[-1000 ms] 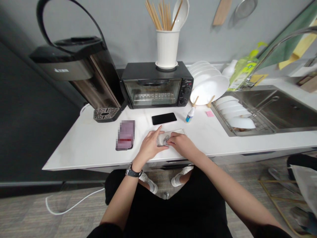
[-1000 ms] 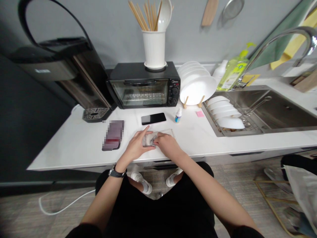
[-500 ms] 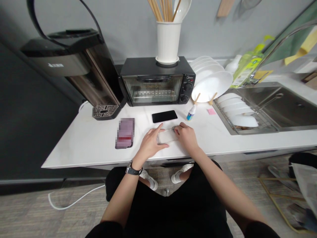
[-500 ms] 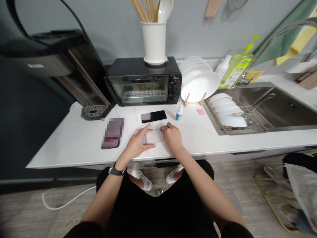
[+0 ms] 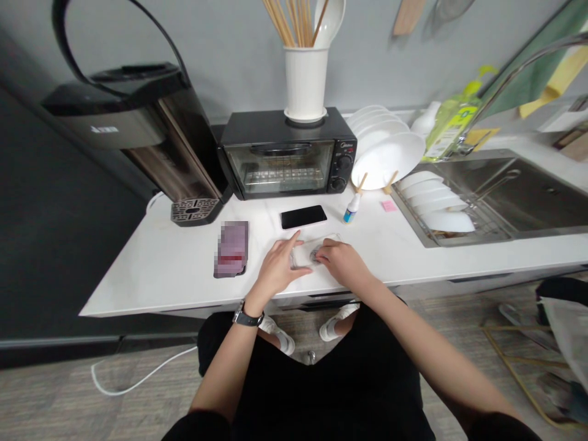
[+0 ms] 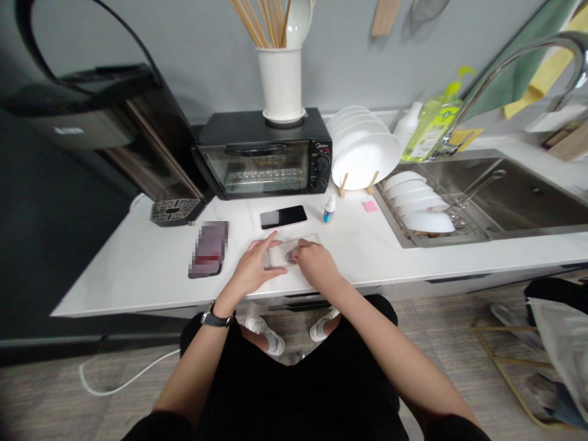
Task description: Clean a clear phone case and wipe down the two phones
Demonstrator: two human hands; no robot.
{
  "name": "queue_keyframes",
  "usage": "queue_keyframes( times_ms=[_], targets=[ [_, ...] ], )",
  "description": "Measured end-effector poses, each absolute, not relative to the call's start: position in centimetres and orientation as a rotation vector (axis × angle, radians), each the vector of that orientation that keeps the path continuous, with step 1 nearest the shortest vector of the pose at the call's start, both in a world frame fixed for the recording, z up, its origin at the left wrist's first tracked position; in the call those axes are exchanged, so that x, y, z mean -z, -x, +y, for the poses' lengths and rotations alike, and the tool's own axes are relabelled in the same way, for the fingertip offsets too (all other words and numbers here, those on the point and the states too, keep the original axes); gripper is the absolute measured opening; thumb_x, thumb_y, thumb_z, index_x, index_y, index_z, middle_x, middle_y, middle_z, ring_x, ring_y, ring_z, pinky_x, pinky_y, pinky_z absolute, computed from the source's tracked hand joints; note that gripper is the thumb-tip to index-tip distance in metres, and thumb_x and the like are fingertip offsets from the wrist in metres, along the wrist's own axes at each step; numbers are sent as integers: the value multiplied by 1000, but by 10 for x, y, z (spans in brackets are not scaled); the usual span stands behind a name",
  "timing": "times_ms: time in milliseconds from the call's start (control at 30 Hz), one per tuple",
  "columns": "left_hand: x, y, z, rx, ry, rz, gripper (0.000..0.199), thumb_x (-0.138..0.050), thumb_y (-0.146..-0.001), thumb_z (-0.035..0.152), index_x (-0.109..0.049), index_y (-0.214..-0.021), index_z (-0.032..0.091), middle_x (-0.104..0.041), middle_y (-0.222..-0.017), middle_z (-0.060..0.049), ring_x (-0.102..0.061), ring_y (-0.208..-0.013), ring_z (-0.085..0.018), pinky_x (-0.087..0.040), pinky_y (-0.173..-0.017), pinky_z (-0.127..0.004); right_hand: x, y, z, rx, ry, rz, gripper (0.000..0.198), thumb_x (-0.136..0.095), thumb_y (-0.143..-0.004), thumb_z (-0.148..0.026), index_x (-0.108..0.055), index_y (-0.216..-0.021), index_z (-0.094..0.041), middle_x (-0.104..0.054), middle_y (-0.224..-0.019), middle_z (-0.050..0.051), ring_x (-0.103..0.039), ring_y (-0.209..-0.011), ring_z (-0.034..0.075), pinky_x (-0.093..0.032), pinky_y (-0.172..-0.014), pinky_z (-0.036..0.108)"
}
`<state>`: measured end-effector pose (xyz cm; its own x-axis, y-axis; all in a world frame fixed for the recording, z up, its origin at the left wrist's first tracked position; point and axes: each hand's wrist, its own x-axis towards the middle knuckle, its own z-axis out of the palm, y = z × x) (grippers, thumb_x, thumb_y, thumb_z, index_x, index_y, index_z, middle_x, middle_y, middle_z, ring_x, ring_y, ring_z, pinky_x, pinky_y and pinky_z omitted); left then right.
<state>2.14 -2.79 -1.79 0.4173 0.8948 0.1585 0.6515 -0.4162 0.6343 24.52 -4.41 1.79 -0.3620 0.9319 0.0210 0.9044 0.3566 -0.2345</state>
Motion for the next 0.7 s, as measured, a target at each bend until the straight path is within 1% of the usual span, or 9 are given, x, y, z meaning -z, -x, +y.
queue_keyframes(
  times_ms=[100, 200, 300, 400, 500, 567, 633, 700],
  targets=[
    [16, -21, -27, -659, -2196, 1296, 108, -91, -83, 37, -30, -172, 34, -70, -152, -3, -58, -139, -31, -47, -123, -50, -23, -264, -44, -123, 1942, -2379, 30, -53, -108, -14, -80, -97, -16, -74, -105, 10, -72, -88, 19, -49, -79, 29],
    [15, -21, -26, -658, -2206, 1283, 106, -90, -83, 38, -31, -171, 34, -70, -153, -2, -59, -138, -32, -46, -123, -51, -21, -268, -39, -45, 2042, -2308, 33, -47, -109, -13, -79, -104, -12, -72, -111, 16, -71, -94, 23, -50, -80, 32],
    [16, -21, -26, -672, -2217, 1268, 104, -89, -84, 36, -32, -171, 34, -70, -153, -2, -60, -139, -31, -46, -124, -51, -16, -254, -31, -19, 2035, -2303, 34, -44, -111, -16, -78, -113, -14, -71, -116, 16, -71, -100, 24, -51, -84, 32],
    [17, -21, -26, -685, -2214, 1256, 101, -87, -86, 35, -32, -171, 35, -70, -153, -2, -59, -141, -32, -46, -124, -50, -10, -231, -27, -104, 1923, -2308, 34, -45, -111, -17, -79, -112, -13, -71, -115, 15, -71, -99, 25, -52, -87, 33],
    [19, -20, -25, -692, -2198, 1276, 100, -87, -85, 35, -35, -170, 31, -70, -150, -4, -61, -139, -33, -48, -123, -50, -7, -211, -29, -242, 1728, -2343, 33, -47, -111, -18, -79, -111, -15, -73, -116, 14, -71, -99, 23, -52, -92, 31],
    [20, -20, -25, -694, -2192, 1298, 100, -88, -84, 32, -36, -170, 29, -69, -149, -7, -62, -138, -33, -50, -121, -48, -6, -202, -30, -346, 1568, -2401, 31, -48, -111, -17, -79, -110, -16, -74, -119, 12, -70, -103, 22, -51, -96, 30],
    [22, -20, -25, -695, -2200, 1302, 101, -88, -83, 30, -37, -170, 30, -68, -150, -8, -62, -138, -32, -52, -119, -47, -7, -200, -31, -445, 1418, -2453, 27, -52, -110, -15, -79, -105, -15, -74, -123, 12, -70, -109, 21, -49, -101, 29],
    [22, -20, -25, -692, -2216, 1290, 102, -88, -82, 30, -36, -170, 31, -69, -150, -8, -62, -138, -32, -52, -119, -48, -10, -204, -32, -500, 1334, -2498, 22, -59, -107, -14, -79, -100, -17, -75, -124, 9, -70, -111, 19, -48, -101, 26]
  ],
)
